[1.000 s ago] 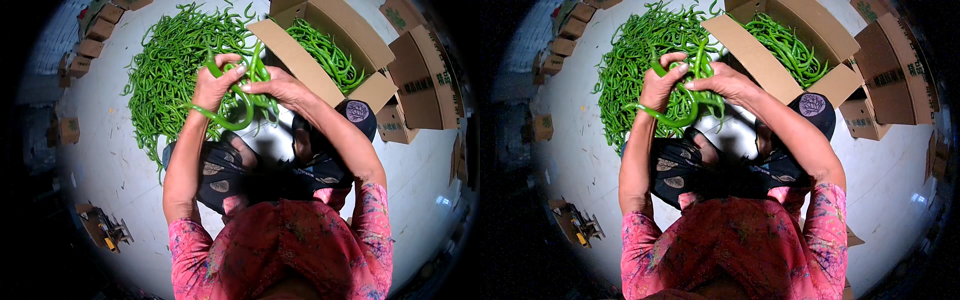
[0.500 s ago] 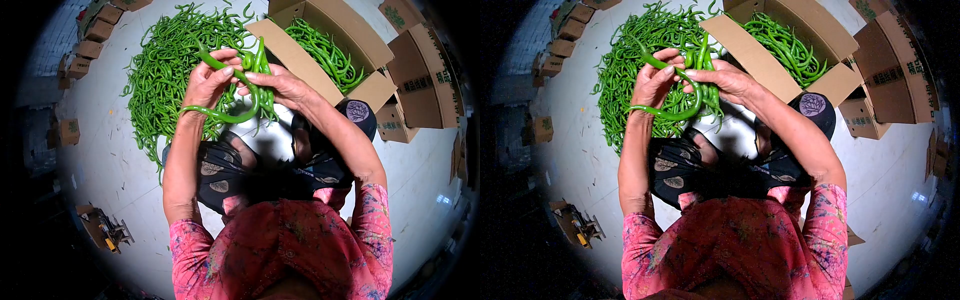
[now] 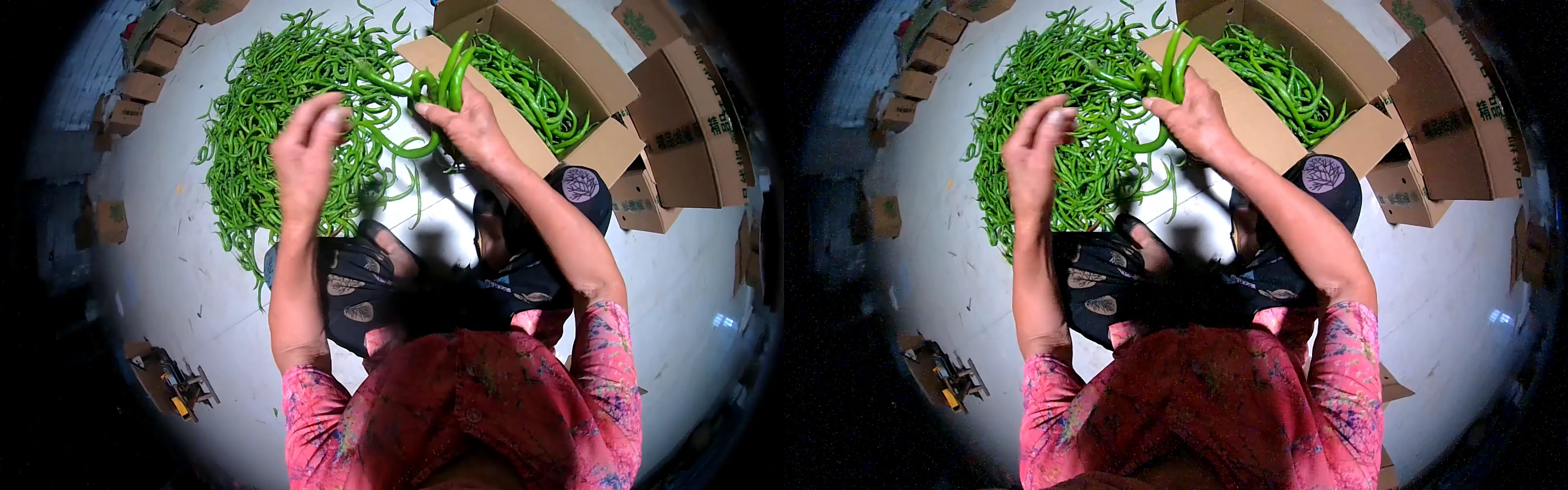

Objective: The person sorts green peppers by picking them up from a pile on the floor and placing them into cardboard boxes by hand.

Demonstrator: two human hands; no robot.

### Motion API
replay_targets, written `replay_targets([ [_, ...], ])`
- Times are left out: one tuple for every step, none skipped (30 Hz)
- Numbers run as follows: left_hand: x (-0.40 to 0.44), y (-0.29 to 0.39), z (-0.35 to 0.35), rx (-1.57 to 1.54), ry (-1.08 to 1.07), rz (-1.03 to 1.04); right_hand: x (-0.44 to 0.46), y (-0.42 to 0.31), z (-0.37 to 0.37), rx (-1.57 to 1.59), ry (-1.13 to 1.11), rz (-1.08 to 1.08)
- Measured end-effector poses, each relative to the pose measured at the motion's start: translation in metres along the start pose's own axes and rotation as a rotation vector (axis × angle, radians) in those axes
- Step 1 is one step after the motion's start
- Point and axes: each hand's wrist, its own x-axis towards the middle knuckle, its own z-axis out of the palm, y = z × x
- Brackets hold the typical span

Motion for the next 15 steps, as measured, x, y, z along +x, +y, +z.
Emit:
replay_targets([
  [-0.002, 0.002, 0.014, 0.004, -0.092, -0.047, -0.002, -0.004, 0.003, -0.12, 0.029, -0.038],
  [-0.002, -0.007, 0.028, 0.015, -0.161, -0.121, -0.004, -0.009, 0.007, -0.237, 0.057, -0.078],
  [-0.003, -0.024, 0.041, -0.074, -0.254, -0.173, -0.007, -0.017, 0.01, -0.275, 0.056, -0.097],
  [-0.008, -0.028, 0.055, -0.109, -0.289, -0.249, -0.005, -0.015, 0.014, -0.363, 0.051, -0.2],
  [-0.011, -0.03, 0.064, -0.236, -0.31, -0.219, -0.005, -0.01, 0.016, -0.453, 0.048, -0.301],
  [-0.013, -0.032, 0.072, -0.362, -0.333, -0.188, -0.006, -0.008, 0.019, -0.543, 0.049, -0.401],
  [-0.013, -0.038, 0.079, -0.479, -0.283, -0.229, -0.01, -0.004, 0.026, -0.655, -0.012, -0.39],
  [-0.013, -0.044, 0.084, -0.596, -0.23, -0.272, -0.016, -0.001, 0.031, -0.653, -0.032, -0.414],
  [-0.014, -0.038, 0.08, -0.737, -0.245, -0.352, -0.024, -0.007, 0.036, -0.737, -0.103, -0.431],
  [-0.01, -0.037, 0.081, -0.862, -0.163, -0.41, -0.03, -0.013, 0.041, -0.818, -0.18, -0.451],
  [-0.008, -0.047, 0.08, -0.921, -0.142, -0.442, -0.034, -0.003, 0.042, -0.894, -0.21, -0.568],
  [-0.007, -0.055, 0.077, -0.979, -0.121, -0.473, -0.035, -0.003, 0.04, -0.882, -0.273, -0.564],
  [-0.006, -0.061, 0.074, -0.972, -0.089, -0.481, -0.035, -0.003, 0.037, -0.871, -0.334, -0.557],
  [-0.006, -0.067, 0.072, -0.966, -0.061, -0.489, -0.036, -0.005, 0.036, -0.863, -0.392, -0.548],
  [-0.005, -0.067, 0.071, -0.961, -0.036, -0.499, -0.037, -0.009, 0.035, -0.871, -0.419, -0.565],
])
